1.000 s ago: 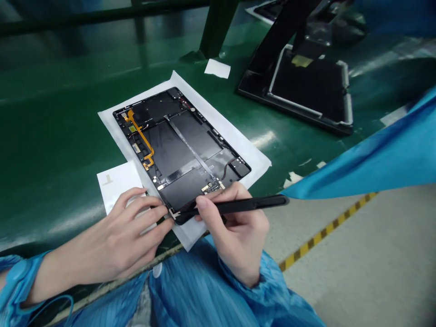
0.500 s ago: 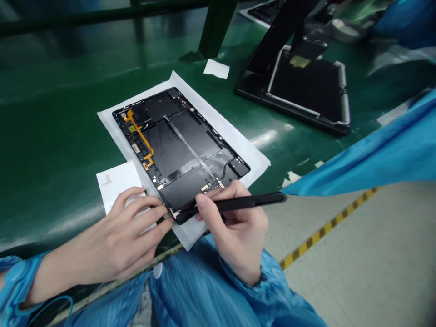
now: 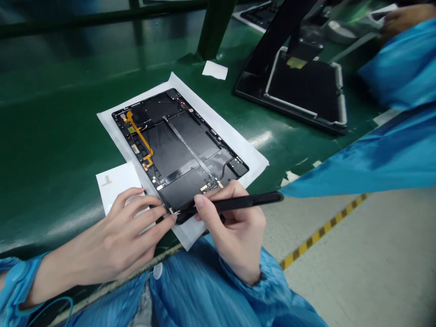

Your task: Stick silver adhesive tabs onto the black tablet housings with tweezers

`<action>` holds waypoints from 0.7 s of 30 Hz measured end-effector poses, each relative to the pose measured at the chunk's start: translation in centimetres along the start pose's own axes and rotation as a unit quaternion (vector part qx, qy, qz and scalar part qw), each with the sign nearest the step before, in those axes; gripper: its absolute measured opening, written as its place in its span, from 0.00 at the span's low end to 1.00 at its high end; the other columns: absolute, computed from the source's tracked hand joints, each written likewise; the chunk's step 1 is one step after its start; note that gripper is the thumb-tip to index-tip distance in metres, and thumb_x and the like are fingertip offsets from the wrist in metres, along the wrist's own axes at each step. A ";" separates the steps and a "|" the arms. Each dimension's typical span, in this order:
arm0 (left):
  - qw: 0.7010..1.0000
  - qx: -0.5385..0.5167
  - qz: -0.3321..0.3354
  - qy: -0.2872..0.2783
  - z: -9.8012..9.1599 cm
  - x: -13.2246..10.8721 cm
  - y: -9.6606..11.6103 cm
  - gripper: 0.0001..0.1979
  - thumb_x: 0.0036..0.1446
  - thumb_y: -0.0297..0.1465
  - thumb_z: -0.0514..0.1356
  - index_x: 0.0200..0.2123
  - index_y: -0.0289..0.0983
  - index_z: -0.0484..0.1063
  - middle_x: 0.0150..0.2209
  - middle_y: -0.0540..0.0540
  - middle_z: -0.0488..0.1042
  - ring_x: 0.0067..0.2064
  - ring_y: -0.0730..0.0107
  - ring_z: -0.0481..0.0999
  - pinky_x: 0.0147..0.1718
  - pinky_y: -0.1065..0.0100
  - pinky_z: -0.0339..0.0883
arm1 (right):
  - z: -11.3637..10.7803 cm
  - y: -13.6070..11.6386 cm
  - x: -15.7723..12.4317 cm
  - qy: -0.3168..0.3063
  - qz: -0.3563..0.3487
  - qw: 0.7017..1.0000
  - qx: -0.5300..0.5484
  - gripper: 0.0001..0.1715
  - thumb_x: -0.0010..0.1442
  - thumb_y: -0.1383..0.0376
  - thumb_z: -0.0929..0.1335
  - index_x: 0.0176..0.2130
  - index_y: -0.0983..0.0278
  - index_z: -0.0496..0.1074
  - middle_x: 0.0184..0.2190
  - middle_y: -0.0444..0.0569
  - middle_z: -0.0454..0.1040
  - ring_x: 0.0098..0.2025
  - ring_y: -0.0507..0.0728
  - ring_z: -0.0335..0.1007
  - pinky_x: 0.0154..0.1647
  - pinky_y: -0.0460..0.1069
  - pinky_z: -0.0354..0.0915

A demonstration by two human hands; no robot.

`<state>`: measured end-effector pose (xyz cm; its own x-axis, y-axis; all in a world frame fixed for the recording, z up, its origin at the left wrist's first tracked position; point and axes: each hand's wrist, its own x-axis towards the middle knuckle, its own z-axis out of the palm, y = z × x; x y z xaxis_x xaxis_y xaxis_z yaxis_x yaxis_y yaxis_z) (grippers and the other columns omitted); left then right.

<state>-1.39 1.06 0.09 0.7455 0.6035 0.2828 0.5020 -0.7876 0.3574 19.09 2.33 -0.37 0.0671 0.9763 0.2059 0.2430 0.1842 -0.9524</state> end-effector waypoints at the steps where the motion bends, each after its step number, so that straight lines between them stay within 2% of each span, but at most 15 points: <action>1: 1.000 0.001 -0.002 -0.003 0.0 0.0 0.0 0.15 0.64 0.21 0.52 0.52 0.27 0.68 0.47 0.38 0.74 0.54 0.53 0.66 0.55 0.50 0.53 | 0.0 0.0 0.0 -0.001 0.000 1.000 -0.001 0.12 0.59 0.68 0.70 0.25 0.60 0.67 0.21 0.42 0.68 0.20 0.50 0.66 0.14 0.45 0.59; 9: 1.000 0.024 -0.009 -0.012 0.1 0.3 0.3 0.15 0.65 0.21 0.50 0.52 0.28 0.68 0.45 0.40 0.74 0.53 0.55 0.66 0.56 0.51 0.50 | -0.5 0.1 0.0 -0.043 -0.035 0.998 -0.028 0.08 0.59 0.68 0.70 0.29 0.61 0.69 0.24 0.42 0.70 0.19 0.50 0.67 0.19 0.46 0.63; 18: 0.999 0.025 -0.002 -0.027 -0.1 0.4 0.3 0.15 0.65 0.21 0.50 0.54 0.28 0.67 0.45 0.40 0.74 0.53 0.54 0.66 0.54 0.50 0.51 | 0.0 0.7 -0.4 0.005 -0.033 0.999 0.024 0.07 0.61 0.68 0.69 0.32 0.60 0.67 0.27 0.45 0.71 0.24 0.54 0.70 0.21 0.48 0.64; 21: 0.999 0.026 -0.002 -0.024 -0.1 0.3 0.3 0.16 0.65 0.21 0.50 0.54 0.28 0.67 0.45 0.40 0.74 0.53 0.54 0.66 0.54 0.50 0.51 | 0.1 0.6 -0.3 0.001 -0.023 0.998 0.059 0.07 0.62 0.68 0.68 0.32 0.60 0.67 0.26 0.44 0.71 0.22 0.53 0.69 0.20 0.48 0.63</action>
<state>-1.07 1.06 0.35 0.7636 0.6004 0.2376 0.5255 -0.7916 0.3117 19.10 2.17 -1.01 0.0607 0.9664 0.2497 0.1292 0.2404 -0.9620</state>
